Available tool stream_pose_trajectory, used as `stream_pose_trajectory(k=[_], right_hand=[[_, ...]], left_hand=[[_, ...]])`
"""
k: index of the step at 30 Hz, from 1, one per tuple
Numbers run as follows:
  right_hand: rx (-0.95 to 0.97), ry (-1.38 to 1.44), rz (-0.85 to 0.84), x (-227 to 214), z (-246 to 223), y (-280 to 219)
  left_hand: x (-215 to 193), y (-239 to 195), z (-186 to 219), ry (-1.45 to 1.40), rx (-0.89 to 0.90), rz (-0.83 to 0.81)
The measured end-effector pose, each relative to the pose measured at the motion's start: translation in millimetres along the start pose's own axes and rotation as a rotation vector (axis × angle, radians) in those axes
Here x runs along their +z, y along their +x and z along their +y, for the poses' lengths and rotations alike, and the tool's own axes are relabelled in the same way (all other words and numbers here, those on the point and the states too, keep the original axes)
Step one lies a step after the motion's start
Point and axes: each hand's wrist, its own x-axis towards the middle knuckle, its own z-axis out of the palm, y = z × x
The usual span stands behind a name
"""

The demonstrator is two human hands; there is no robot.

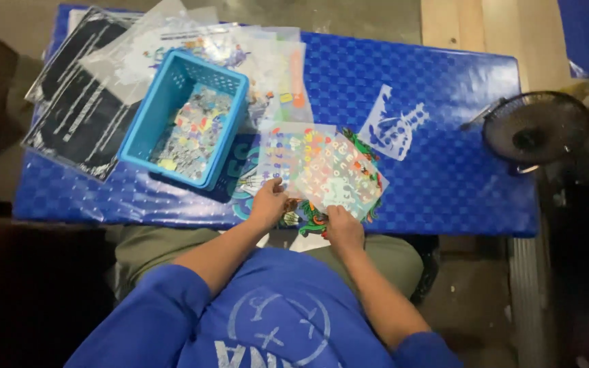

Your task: Cutting out individual letter and number stickers from a sheet using scissors.

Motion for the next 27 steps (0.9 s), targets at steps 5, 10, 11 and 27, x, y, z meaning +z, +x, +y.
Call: stream_pose_trajectory(k=[5, 10, 11, 27], right_hand=[[-0.107, 0.003, 0.057, -9, -3, 3], [0.133, 0.142, 0.075, -36, 0, 13], [0.105, 0.221, 0.155, -50, 5, 15], [0.601, 1.538, 0.179, -109, 14, 2]], left_hand=[[-2, 22, -28, 0.026, 0.009, 0.026], [-7, 19, -37, 0.017, 0.025, 0.096], [-6, 19, -40, -0.005, 0.024, 0.074], [-25, -52, 65, -1.257, -0.123, -0.284]])
